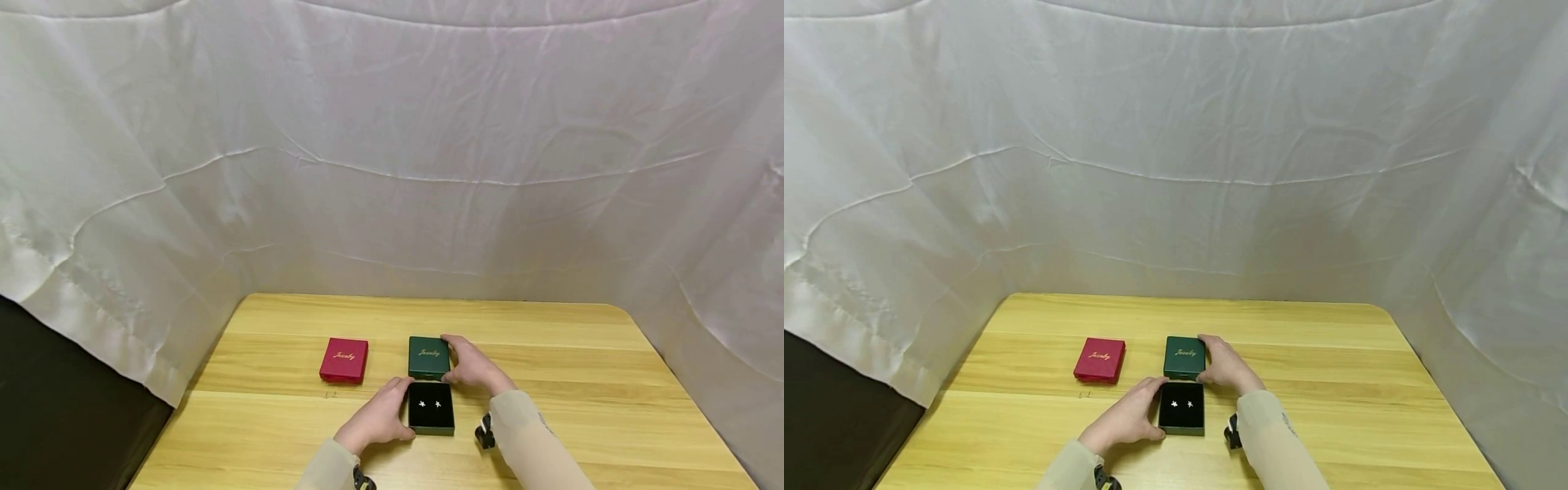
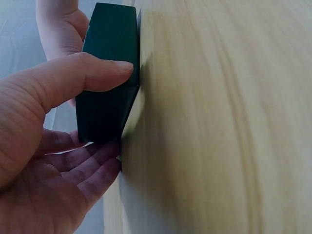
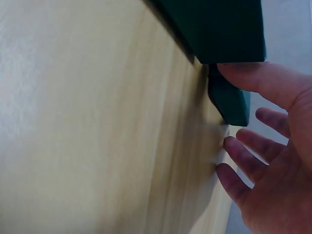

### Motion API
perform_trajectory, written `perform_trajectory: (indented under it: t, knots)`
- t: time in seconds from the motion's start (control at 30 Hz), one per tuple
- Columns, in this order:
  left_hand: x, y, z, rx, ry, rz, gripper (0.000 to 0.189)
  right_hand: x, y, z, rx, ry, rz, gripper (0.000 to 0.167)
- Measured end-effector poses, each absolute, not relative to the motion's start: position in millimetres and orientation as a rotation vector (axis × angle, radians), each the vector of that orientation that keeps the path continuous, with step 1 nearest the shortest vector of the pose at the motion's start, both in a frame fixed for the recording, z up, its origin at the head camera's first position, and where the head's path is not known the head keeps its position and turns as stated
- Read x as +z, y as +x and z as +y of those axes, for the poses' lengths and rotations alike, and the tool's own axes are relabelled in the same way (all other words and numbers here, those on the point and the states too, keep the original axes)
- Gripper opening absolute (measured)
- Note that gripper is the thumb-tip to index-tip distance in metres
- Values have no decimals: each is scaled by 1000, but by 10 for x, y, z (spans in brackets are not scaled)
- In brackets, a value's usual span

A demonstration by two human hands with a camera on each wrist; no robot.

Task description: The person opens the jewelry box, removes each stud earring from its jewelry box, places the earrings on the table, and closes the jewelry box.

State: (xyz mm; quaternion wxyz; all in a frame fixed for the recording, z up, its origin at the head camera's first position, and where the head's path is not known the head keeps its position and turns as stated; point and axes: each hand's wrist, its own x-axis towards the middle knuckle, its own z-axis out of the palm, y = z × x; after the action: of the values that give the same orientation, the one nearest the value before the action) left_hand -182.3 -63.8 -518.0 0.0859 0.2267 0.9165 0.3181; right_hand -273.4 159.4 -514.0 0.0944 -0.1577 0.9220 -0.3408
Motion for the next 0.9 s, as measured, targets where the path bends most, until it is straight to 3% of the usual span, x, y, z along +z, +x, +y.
perform_trajectory:
  t: [0.47,0.9]
  knots:
    - [-5196,-1830,-635,931,672,2743,93,-4936,-2548,1727,-1105,-459,2693,86]
    - [-5211,-1834,-641,965,653,2725,93,-4858,-2163,1732,-1108,-756,2624,30]
